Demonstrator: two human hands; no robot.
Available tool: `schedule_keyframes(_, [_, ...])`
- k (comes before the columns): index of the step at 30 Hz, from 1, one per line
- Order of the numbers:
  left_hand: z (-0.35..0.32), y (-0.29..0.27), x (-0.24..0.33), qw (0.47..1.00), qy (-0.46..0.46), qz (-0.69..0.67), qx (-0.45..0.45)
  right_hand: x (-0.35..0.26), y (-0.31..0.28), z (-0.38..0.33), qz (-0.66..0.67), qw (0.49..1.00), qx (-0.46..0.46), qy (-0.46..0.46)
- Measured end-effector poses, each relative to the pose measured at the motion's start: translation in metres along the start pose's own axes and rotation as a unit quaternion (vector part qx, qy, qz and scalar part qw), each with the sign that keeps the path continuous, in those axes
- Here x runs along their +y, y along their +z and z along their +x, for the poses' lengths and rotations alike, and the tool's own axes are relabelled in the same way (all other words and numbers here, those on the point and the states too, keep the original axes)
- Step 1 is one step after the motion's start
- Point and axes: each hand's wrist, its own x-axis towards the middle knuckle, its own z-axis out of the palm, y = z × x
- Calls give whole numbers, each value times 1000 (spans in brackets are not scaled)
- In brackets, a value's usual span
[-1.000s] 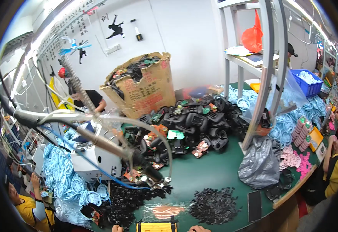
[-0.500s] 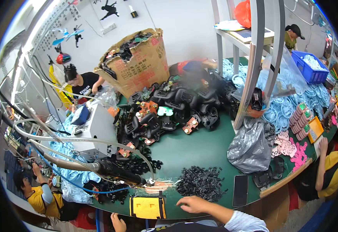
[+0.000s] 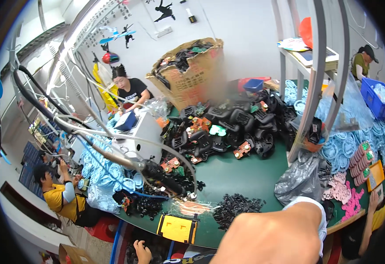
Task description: Assembling internal circuit boards and components into plastic controller housings using an automated dispenser and hand tools.
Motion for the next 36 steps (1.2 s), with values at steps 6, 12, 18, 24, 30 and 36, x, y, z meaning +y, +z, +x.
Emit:
schedule_keyframes(6, [-41,-13,1,999,-32,6,16,-10,-60,-39,68,977,-198,24])
schedule_keyframes(12, [-35,-29,30,999,-34,-8,11,58,-75,-147,-143,824,243,491])
schedule_keyframes(18, [50,11,93,990,117,-68,-36,124,-83,-269,-210,610,-294,706])
schedule_keyframes(24, [128,58,196,930,129,-137,-316,154,-147,-230,-362,626,-166,671])
schedule_keyframes(30, [172,128,274,862,276,3,-424,210,-239,-166,-299,710,-74,633])
schedule_keyframes(36, [154,162,275,875,288,32,-388,255,-380,-172,-364,711,141,585])
